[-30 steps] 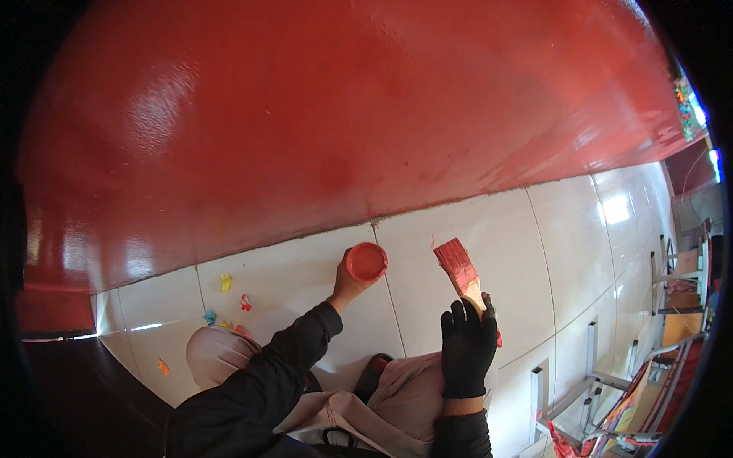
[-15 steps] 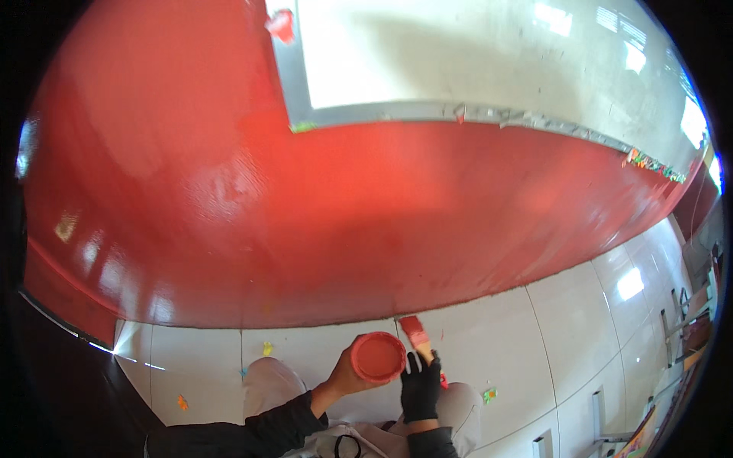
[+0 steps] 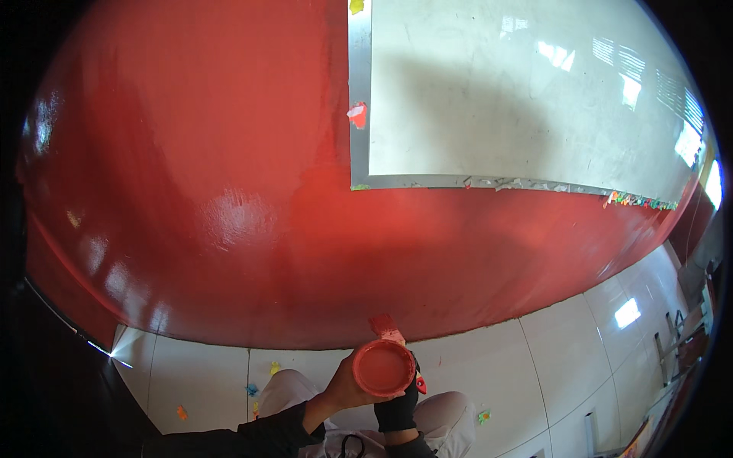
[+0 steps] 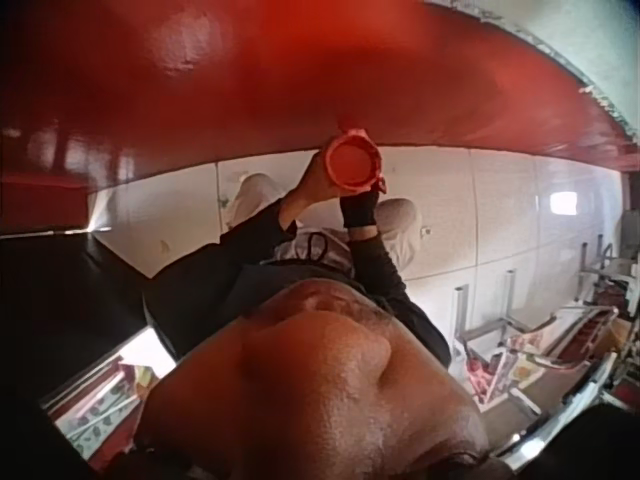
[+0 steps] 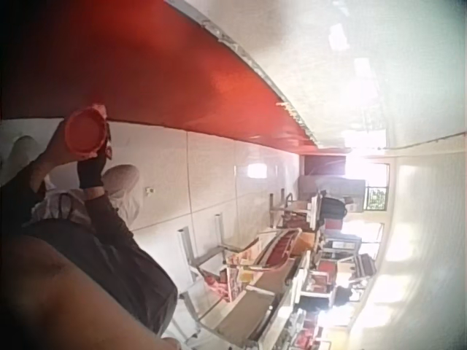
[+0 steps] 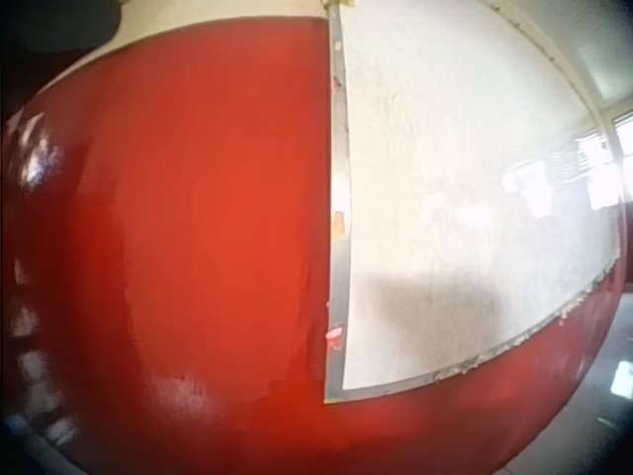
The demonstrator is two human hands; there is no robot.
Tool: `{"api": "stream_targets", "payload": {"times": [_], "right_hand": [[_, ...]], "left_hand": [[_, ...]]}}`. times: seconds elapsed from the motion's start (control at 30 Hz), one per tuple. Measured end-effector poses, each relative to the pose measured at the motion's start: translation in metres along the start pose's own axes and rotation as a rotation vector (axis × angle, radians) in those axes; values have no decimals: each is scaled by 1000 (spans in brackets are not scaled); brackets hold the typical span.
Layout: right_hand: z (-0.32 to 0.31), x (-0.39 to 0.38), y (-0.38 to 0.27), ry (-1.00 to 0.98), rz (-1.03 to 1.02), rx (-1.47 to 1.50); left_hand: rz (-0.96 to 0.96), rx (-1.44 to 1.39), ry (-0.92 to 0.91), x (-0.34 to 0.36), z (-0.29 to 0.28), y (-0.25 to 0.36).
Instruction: The person paints a section of a wall by dipping paintbrushes into a container of red paint and brushing the paint onto the wall surface.
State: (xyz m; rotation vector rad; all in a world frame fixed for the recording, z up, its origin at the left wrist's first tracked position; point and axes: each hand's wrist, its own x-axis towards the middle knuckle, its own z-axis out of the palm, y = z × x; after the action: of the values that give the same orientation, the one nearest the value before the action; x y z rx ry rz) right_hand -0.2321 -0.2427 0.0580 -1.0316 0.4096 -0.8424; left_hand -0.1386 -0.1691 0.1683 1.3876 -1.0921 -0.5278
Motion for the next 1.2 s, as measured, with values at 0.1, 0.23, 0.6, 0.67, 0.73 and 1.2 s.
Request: {"api": "stream_targets", "payload": {"times": [0.1, 0.23, 0.6, 0.67, 0.73, 1.2], "right_hand": [[2, 7, 2, 21, -15, -54], [14, 9, -14, -31, -31, -61], [58, 9, -158, -160, -110, -128], [78, -2, -194, -164, -89, -145], [95, -15, -231, -164, -64, -164], [278, 2, -407, -54, 66, -304]], "left_hand": [[57, 4, 53, 6, -1, 8], [32, -43, 47, 13, -6, 29], [-70, -285, -16, 52, -26, 202], [-38, -194, 49, 56, -31, 243], [-11, -103, 108, 61, -38, 284], [56, -58, -7, 82, -122, 427]]}}
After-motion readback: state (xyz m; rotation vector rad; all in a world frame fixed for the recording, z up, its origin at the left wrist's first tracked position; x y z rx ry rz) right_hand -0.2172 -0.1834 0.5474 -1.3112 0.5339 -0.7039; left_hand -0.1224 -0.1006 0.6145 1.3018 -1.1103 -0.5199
